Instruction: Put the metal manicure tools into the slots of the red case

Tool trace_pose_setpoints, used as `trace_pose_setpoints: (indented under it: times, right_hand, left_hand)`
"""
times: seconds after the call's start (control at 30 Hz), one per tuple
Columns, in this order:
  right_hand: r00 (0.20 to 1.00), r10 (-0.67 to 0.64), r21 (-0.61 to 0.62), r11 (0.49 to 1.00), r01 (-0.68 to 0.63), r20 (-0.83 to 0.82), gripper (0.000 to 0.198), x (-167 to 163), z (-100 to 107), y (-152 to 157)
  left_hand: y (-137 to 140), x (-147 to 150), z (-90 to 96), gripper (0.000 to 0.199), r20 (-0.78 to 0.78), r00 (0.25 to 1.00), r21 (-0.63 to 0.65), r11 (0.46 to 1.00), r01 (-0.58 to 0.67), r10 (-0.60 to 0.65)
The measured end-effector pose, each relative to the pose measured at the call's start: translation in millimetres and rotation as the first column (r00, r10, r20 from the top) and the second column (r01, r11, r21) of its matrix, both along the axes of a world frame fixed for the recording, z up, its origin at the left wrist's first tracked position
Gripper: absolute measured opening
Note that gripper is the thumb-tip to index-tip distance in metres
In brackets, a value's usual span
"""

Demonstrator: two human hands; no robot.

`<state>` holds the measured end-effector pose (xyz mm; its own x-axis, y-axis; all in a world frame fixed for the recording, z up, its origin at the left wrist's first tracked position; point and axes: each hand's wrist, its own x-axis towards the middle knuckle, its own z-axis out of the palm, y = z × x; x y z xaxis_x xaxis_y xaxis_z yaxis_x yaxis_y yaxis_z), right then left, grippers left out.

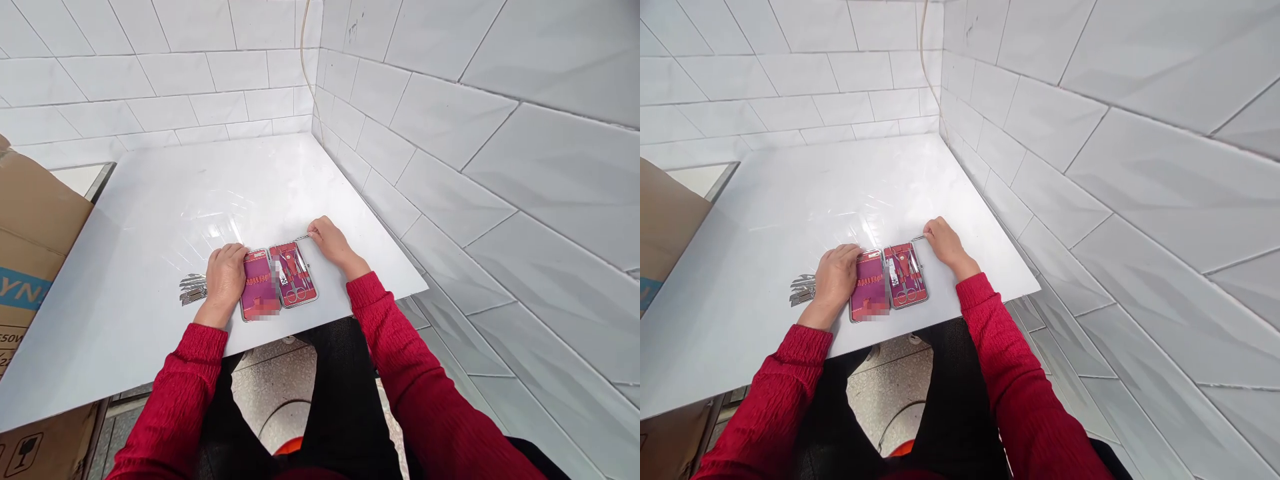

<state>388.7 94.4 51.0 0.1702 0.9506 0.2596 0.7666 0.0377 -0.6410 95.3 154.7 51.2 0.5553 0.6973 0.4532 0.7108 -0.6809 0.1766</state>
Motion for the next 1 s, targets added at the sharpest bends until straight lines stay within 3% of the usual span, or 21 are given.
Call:
trace_pose_setpoints:
  times: [0.17,0.3,0.37,0.5,0.73,0.87,1.0]
  right_hand:
    - [0.994,-0.093,-0.051,0.994,0.096,0.048,0.012,1.6,0.5,-3.1]
    - [0.986,-0.165,0.014,0.986,0.165,0.008,0.008,-10.5,2.9,-4.4]
    - [0.987,-0.162,0.007,0.987,0.162,-0.013,0.009,-17.9,6.8,-3.9]
    - [0.991,-0.133,-0.131,0.982,0.133,0.004,0.029,-30.9,15.9,0.5]
    - [0.982,-0.113,-0.205,0.968,0.143,0.149,0.020,-41.1,22.8,12.8]
    - [0.948,-0.074,-0.247,0.957,0.155,0.311,0.024,-45.7,26.6,16.4]
    - [0.934,-0.072,-0.238,0.957,0.164,0.351,0.026,-48.1,27.8,21.7]
  left_hand:
    - [-1.2,1.0,0.2,0.038,-0.008,1.000,-0.008,1.000,0.004,-0.004]
    - [-3.1,2.6,2.2,0.040,-0.017,1.000,-0.026,1.000,-0.012,0.011]
    - [-3.6,3.1,3.0,0.040,-0.019,1.000,-0.035,0.999,-0.015,0.015]
    - [-4.0,3.5,3.5,0.038,-0.015,1.000,-0.042,0.999,-0.023,0.022]
    - [-4.6,4.2,2.2,0.039,-0.024,0.999,-0.031,0.999,-0.029,0.028]
    - [-4.7,4.7,1.5,0.040,-0.026,1.000,-0.027,0.999,-0.019,0.018]
    - [-5.2,5.3,0.7,0.040,-0.027,0.999,-0.025,0.999,-0.022,0.021]
